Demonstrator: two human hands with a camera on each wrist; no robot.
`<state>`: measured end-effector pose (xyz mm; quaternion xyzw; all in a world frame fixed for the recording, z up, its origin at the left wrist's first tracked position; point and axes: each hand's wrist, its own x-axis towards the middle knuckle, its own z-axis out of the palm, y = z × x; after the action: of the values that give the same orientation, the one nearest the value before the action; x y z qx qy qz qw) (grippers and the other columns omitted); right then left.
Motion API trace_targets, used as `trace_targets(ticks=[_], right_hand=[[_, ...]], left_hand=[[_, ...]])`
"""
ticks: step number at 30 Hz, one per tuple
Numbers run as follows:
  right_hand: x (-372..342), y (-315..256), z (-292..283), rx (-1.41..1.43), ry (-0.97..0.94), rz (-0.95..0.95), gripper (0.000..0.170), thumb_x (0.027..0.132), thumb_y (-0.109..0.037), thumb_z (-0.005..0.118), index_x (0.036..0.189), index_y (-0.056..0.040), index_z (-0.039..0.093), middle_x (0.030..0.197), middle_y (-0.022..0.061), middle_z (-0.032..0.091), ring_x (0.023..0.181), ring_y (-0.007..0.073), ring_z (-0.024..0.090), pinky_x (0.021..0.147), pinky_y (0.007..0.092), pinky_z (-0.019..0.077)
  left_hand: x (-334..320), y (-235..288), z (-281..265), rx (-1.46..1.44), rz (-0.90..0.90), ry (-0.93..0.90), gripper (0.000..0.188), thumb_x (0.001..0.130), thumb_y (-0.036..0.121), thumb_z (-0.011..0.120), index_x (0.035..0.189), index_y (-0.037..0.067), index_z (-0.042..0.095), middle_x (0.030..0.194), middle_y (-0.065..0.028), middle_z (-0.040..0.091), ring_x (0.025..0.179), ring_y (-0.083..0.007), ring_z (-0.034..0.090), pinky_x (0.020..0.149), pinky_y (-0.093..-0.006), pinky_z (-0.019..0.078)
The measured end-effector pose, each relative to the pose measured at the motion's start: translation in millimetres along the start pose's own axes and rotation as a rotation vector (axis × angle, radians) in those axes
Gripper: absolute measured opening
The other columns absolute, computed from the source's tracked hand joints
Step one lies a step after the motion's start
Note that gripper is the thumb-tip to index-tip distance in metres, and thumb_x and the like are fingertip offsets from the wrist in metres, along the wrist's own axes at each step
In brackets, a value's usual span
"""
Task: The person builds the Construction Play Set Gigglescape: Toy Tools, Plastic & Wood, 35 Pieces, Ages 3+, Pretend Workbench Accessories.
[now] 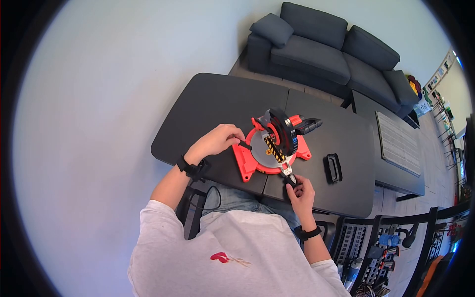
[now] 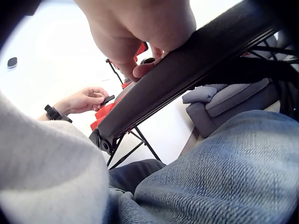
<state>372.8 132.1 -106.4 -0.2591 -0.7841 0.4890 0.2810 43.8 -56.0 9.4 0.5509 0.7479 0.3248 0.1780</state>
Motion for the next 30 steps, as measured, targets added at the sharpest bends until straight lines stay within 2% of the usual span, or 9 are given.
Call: trace_targets(ticks=[2,11,17,26,30], right_hand=[[-0.1,-0.6,-0.3,-0.01,0.0,-0.014,0.038,0.094,-0.007,0.084,0.127,0.0039,0.067,0.104,0.0074,0.069,0.071,0.0051,0.059,0.06,0.0206,0.0496],[-0.3,0.2,-0.2,0.002,0.004,-0.028,0.038,0.094,-0.006,0.084,0.127,0.0038,0.067,0.104,0.0068,0.069,0.071,0.0046,0.059,0.06,0.0205,0.0493],[-0.4,-0.4,-0.2,0.0,-0.003,-0.016,0.037,0.095,-0.006,0.084,0.127,0.0038,0.067,0.104,0.0067,0.069,0.071,0.0043,0.059,0.06,0.0203,0.0489],[-0.3,-3.1,-0.8,-0.014,-0.006,-0.024,0.038,0.095,-0.007,0.084,0.127,0.004,0.067,0.105,0.0074,0.069,0.071,0.0049,0.059,0.06,0.0207,0.049],[-0.3,-2.0,-0.6,-0.011,-0.004,-0.018,0.039,0.095,-0.007,0.084,0.127,0.0042,0.067,0.105,0.0076,0.069,0.071,0.0052,0.058,0.06,0.0208,0.0492]], left_hand=[[-0.5,0.7,5.7,0.015,0.058,-0.019,0.016,0.099,0.006,0.072,0.114,0.003,0.079,0.102,-0.0138,0.073,0.09,-0.029,0.071,0.082,-0.0389,0.0569],[-0.9,7.1,24.6,-0.031,0.043,-0.205,0.016,0.098,0.006,0.073,0.112,0.001,0.08,0.107,-0.0157,0.076,0.098,-0.0326,0.074,0.087,-0.0413,0.059],[-1.1,9.3,29.6,-0.012,0.025,-0.25,0.014,0.097,0.005,0.074,0.109,-0.001,0.08,0.105,-0.0151,0.078,0.103,-0.0329,0.073,0.089,-0.0425,0.0586],[-2.8,3.2,39.5,0.023,0.065,-0.155,0.017,0.094,0.006,0.078,0.109,0.001,0.081,0.106,-0.0156,0.075,0.102,-0.0338,0.071,0.088,-0.0424,0.0587],[-3.7,10.2,29.7,-0.001,0.086,-0.058,0.018,0.094,0.008,0.079,0.111,0.002,0.08,0.105,-0.0145,0.073,0.097,-0.0304,0.072,0.084,-0.0396,0.0588]])
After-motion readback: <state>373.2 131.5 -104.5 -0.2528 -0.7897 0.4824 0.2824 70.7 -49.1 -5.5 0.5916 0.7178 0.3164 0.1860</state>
